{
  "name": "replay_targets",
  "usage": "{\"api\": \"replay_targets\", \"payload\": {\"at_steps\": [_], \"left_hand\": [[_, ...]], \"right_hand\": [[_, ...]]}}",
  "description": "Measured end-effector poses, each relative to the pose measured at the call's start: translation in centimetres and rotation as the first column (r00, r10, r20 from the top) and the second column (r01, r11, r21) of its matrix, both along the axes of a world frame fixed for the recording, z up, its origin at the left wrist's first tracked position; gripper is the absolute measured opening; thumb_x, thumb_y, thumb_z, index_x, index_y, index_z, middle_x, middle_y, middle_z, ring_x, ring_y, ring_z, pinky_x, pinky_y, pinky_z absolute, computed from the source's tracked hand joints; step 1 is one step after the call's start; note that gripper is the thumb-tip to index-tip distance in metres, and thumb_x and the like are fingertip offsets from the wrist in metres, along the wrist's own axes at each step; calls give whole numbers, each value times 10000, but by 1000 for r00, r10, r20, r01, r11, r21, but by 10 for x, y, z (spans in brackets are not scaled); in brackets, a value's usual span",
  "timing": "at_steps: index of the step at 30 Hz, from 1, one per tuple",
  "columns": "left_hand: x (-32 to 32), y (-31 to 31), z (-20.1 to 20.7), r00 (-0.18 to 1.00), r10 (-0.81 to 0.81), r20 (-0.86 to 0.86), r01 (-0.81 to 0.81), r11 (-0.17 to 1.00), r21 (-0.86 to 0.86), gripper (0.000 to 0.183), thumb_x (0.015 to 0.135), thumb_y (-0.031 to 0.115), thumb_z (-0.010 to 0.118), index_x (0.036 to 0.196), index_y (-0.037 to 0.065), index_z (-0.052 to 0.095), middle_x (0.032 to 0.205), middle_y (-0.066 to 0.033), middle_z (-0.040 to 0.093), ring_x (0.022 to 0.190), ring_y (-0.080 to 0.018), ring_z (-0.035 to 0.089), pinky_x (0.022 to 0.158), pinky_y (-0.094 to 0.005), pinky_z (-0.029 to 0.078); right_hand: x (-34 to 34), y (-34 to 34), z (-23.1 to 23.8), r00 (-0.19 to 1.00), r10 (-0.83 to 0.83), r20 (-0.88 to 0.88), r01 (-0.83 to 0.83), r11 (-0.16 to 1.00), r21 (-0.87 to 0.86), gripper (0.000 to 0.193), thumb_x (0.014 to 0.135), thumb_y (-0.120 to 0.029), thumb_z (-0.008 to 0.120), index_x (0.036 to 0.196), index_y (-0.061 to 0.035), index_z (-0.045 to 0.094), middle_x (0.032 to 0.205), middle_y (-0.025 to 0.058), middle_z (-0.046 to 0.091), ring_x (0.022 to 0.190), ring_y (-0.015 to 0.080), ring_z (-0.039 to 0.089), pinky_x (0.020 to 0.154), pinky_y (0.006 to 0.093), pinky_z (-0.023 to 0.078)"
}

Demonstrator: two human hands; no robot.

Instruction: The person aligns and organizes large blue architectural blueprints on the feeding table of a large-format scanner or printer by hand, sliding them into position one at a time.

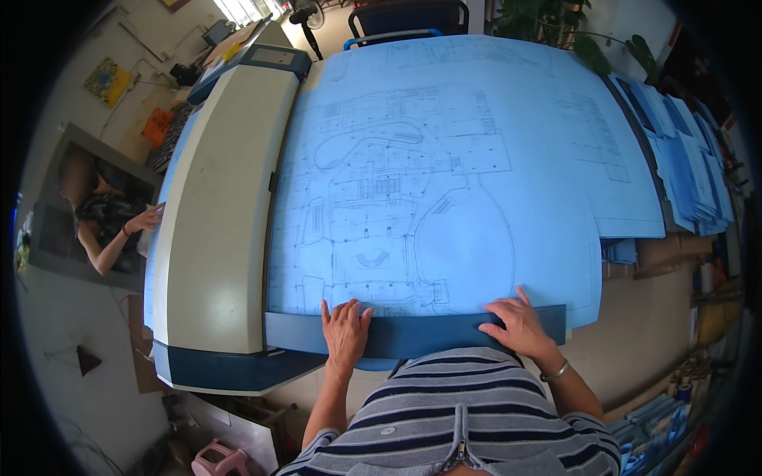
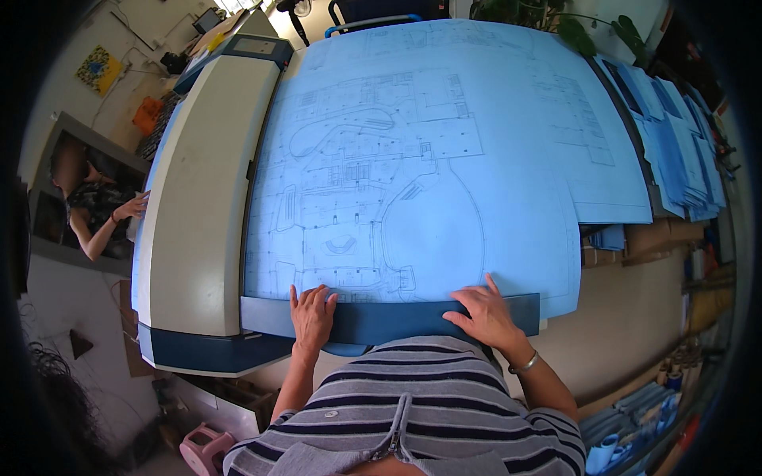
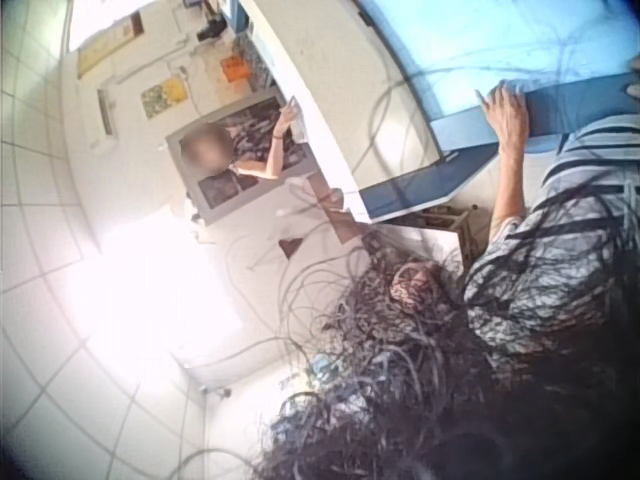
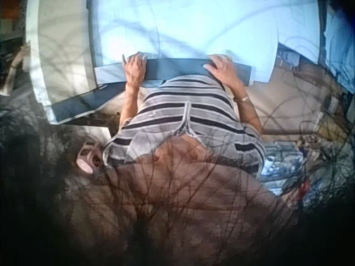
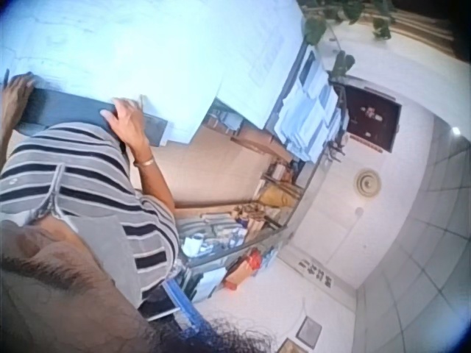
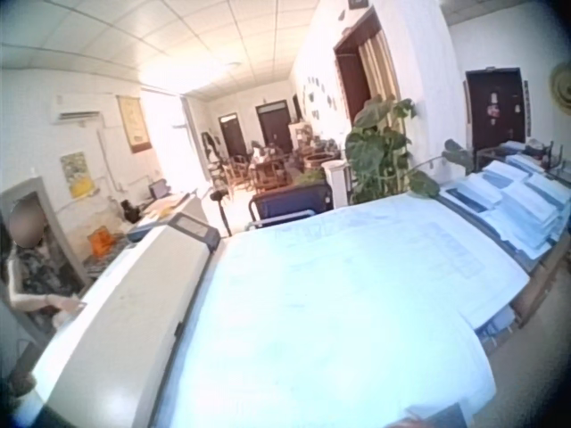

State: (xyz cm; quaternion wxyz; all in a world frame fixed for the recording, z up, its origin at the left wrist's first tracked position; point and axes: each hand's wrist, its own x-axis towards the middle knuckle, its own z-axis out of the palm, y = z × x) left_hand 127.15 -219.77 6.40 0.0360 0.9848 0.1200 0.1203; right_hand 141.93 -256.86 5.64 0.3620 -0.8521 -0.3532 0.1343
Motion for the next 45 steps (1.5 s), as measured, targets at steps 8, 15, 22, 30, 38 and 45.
{"api": "replay_targets", "payload": {"at_steps": [8,15,22,30,38,45], "left_hand": [[1,-14,7,998,58,3,-58,998,8,244,1007,311,670,1077,85,732,1135,-63,762,1135,-268,656,1215,-655,267],[20,-52,9,915,339,-217,-313,938,148,360,1051,369,616,1160,45,728,1184,-119,752,1246,-322,605,1246,-634,204],[73,-177,-4,996,-62,60,64,997,-37,381,944,233,757,1255,31,670,1278,-139,704,1290,-337,593,1235,-600,268],[85,-264,-11,959,-278,56,283,952,-119,429,925,311,778,1235,35,668,1145,-123,738,1219,-341,618,1205,-628,305],[82,-289,8,996,-68,54,66,997,43,410,949,327,744,1224,33,667,928,-129,740,1135,-345,631,1196,-659,280],[82,-306,20,996,59,67,-61,998,18,497,939,348,747,1263,-15,643,945,-149,740,1171,-383,610,1193,-678,264]], "right_hand": [[13,-20,1,998,30,55,-34,997,73,462,919,-410,785,1225,-74,703,1149,112,748,1127,309,678,1223,629,280],[41,-121,-2,989,-127,76,124,991,48,417,905,-301,808,1241,-79,696,1198,94,732,1162,298,667,1230,620,280],[71,-199,-10,987,-78,141,79,997,3,453,903,-305,806,1265,-66,676,1248,101,714,1220,298,637,1231,619,279],[87,-240,-14,972,-55,230,53,999,14,459,911,-308,796,1266,-50,659,1301,115,683,1271,312,598,1227,622,286],[106,-307,-17,906,-293,306,249,953,174,522,894,-260,807,1319,-41,599,1402,176,605,1301,390,563,1189,651,309],[95,-315,-4,917,-306,254,269,948,171,551,909,-279,795,1349,-47,557,1406,190,592,1316,389,551,1193,662,293]]}}
